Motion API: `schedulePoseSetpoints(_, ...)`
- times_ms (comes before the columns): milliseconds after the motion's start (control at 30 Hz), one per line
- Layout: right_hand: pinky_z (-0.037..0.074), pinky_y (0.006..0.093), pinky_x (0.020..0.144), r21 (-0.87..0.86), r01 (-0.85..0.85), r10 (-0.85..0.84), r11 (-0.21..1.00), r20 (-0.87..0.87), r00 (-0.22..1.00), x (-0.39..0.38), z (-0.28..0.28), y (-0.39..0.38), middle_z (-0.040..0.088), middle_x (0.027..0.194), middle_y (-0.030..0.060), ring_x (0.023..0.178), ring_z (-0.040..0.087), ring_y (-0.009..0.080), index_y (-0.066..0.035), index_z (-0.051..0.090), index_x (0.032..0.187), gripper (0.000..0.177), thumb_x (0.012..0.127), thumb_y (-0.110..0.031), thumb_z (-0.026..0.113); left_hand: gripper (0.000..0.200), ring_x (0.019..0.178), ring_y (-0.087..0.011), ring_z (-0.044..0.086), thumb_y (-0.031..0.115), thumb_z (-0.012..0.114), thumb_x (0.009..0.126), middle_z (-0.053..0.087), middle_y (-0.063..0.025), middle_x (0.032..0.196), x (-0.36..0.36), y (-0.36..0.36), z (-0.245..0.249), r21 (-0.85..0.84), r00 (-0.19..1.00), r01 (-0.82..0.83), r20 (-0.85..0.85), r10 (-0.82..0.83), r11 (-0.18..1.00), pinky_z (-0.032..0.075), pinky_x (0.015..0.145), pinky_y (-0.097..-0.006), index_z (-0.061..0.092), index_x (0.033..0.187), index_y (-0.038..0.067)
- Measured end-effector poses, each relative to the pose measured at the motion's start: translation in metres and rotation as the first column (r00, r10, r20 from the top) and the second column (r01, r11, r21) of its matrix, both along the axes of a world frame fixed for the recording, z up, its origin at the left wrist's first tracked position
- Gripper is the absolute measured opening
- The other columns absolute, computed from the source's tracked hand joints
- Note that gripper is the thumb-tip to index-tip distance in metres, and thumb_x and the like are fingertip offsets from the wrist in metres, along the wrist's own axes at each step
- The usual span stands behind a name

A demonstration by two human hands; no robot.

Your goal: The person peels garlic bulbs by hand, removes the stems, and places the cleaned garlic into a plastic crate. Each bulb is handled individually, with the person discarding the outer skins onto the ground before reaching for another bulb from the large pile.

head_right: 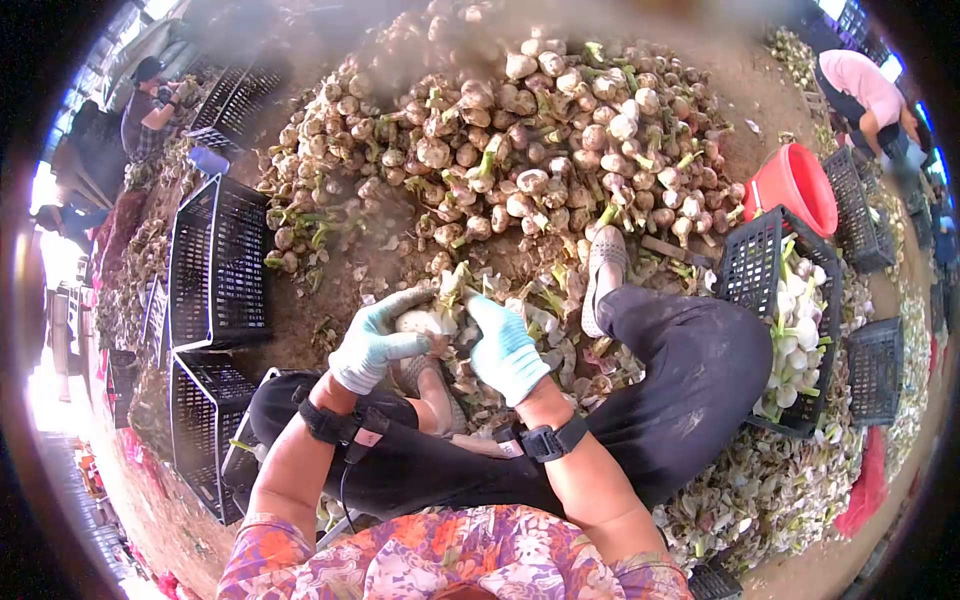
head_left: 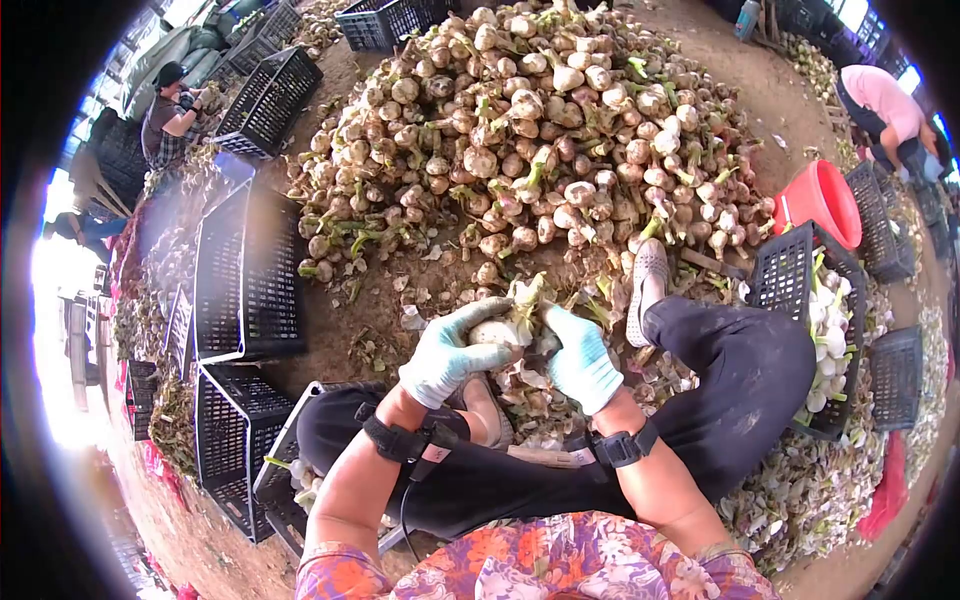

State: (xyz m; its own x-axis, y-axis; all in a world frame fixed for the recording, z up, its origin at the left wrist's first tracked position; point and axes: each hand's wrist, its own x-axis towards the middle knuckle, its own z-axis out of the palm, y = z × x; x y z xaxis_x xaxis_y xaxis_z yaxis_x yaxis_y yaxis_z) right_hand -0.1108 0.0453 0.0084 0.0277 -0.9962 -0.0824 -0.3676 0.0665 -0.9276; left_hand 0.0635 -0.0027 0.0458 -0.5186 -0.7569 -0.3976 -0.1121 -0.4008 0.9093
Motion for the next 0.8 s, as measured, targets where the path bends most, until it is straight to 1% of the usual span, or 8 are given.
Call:
schedulePoseSetpoints(100, 0.045, 0.0292, 0.059, -0.154, 0.255, -0.188, 0.955, 0.354, 0.916, 0.009, -0.009, 0.0, 0.057, 0.071, 0.0081, 0.062, 0.054, 0.0225, 0.003, 0.052, 0.091, 0.017, 0.076, 0.003, 0.045, 0.06, 0.1, -0.016, 0.049, 0.003, 0.067, 0.062, 0.051, -0.0069, 0.11, 0.009, -0.002, 0.002, -0.005, 1.0, -0.009, -0.008, 0.009, 1.0, 0.038, 0.089, -0.0282, 0.048, 0.118, 0.0)
schedulePoseSetpoints(167, 0.044, 0.0294, 0.053, 0.342, 0.184, -0.377, 0.922, 0.671, 0.638, 0.006, 0.001, -0.001, 0.056, 0.069, 0.0045, 0.056, 0.051, 0.0201, 0.002, 0.049, 0.085, 0.008, 0.077, -0.001, 0.048, 0.061, 0.108, -0.0197, 0.045, 0.004, 0.069, 0.059, 0.048, -0.01, 0.115, 0.012, 0.0, -0.013, -0.403, 0.977, 0.141, 0.204, -0.062, 0.904, 0.034, 0.093, -0.0304, 0.05, 0.117, 0.002)
schedulePoseSetpoints(233, 0.038, 0.0296, 0.047, -0.106, 0.092, -0.109, 0.99, -0.174, 0.979, 0.009, 0.001, -0.003, 0.054, 0.059, 0.009, 0.049, 0.045, 0.0161, 0.002, 0.049, 0.07, 0.011, 0.076, -0.007, 0.053, 0.061, 0.11, -0.0223, 0.044, 0.01, 0.073, 0.056, 0.047, -0.0109, 0.117, 0.008, 0.003, -0.013, -0.536, 0.97, 0.187, 0.234, -0.067, 0.823, 0.033, 0.094, -0.0307, 0.052, 0.113, 0.002)
schedulePoseSetpoints(400, 0.044, 0.0254, 0.059, -0.103, 0.237, -0.199, 0.966, 0.289, 0.936, 0.022, 0.019, -0.004, 0.061, 0.072, 0.0098, 0.063, 0.053, 0.0103, 0.005, 0.058, 0.09, 0.02, 0.075, 0.001, 0.046, 0.055, 0.096, -0.0231, 0.053, 0.023, 0.062, 0.07, 0.053, -0.0147, 0.105, 0.015, -0.005, -0.021, 0.293, 0.898, -0.142, -0.363, 0.248, 0.946, 0.044, 0.083, -0.0343, 0.043, 0.116, -0.001)
schedulePoseSetpoints(500, 0.044, 0.0235, 0.062, 0.079, 0.31, -0.31, 0.947, 0.472, 0.825, 0.028, 0.018, -0.004, 0.061, 0.076, 0.0085, 0.069, 0.054, 0.0092, 0.006, 0.057, 0.092, 0.024, 0.074, 0.004, 0.042, 0.052, 0.095, -0.0255, 0.053, 0.034, 0.053, 0.08, 0.054, -0.0136, 0.106, 0.008, -0.007, -0.032, 0.583, 0.812, -0.263, -0.296, 0.502, 0.769, 0.047, 0.078, -0.0349, 0.04, 0.119, 0.003)
schedulePoseSetpoints(567, 0.043, 0.023, 0.06, 0.064, 0.347, -0.343, 0.936, 0.406, 0.847, 0.028, 0.018, -0.005, 0.06, 0.075, 0.0086, 0.067, 0.053, 0.0092, 0.006, 0.057, 0.088, 0.023, 0.072, 0.006, 0.04, 0.05, 0.097, -0.0267, 0.052, 0.026, 0.054, 0.081, 0.052, -0.012, 0.109, 0.01, -0.007, -0.029, 0.555, 0.82, -0.155, -0.389, 0.42, 0.817, 0.048, 0.075, -0.0346, 0.037, 0.123, 0.005)
schedulePoseSetpoints(700, 0.044, 0.0258, 0.057, 0.034, 0.314, -0.316, 0.949, 0.056, 0.947, 0.028, 0.019, -0.002, 0.059, 0.069, 0.0081, 0.061, 0.054, 0.0139, 0.003, 0.057, 0.082, 0.015, 0.071, 0.001, 0.048, 0.07, 0.101, -0.0238, 0.051, 0.01, 0.067, 0.07, 0.048, -0.0108, 0.114, 0.007, 0.003, -0.037, -0.254, 0.947, -0.317, -0.142, 0.289, 0.914, 0.047, 0.079, -0.0323, 0.028, 0.129, 0.006)
schedulePoseSetpoints(800, 0.044, 0.027, 0.059, -0.145, 0.257, -0.23, 0.955, 0.182, 0.956, 0.037, 0.029, 0.004, 0.061, 0.072, 0.0089, 0.064, 0.056, 0.0152, 0.003, 0.058, 0.087, 0.017, 0.073, -0.002, 0.05, 0.047, 0.093, -0.0235, 0.056, 0.028, 0.047, 0.086, 0.052, -0.0133, 0.109, 0.013, -0.016, -0.045, 0.337, 0.778, -0.357, -0.409, 0.477, 0.871, 0.05, 0.072, -0.0335, 0.037, 0.121, 0.0)
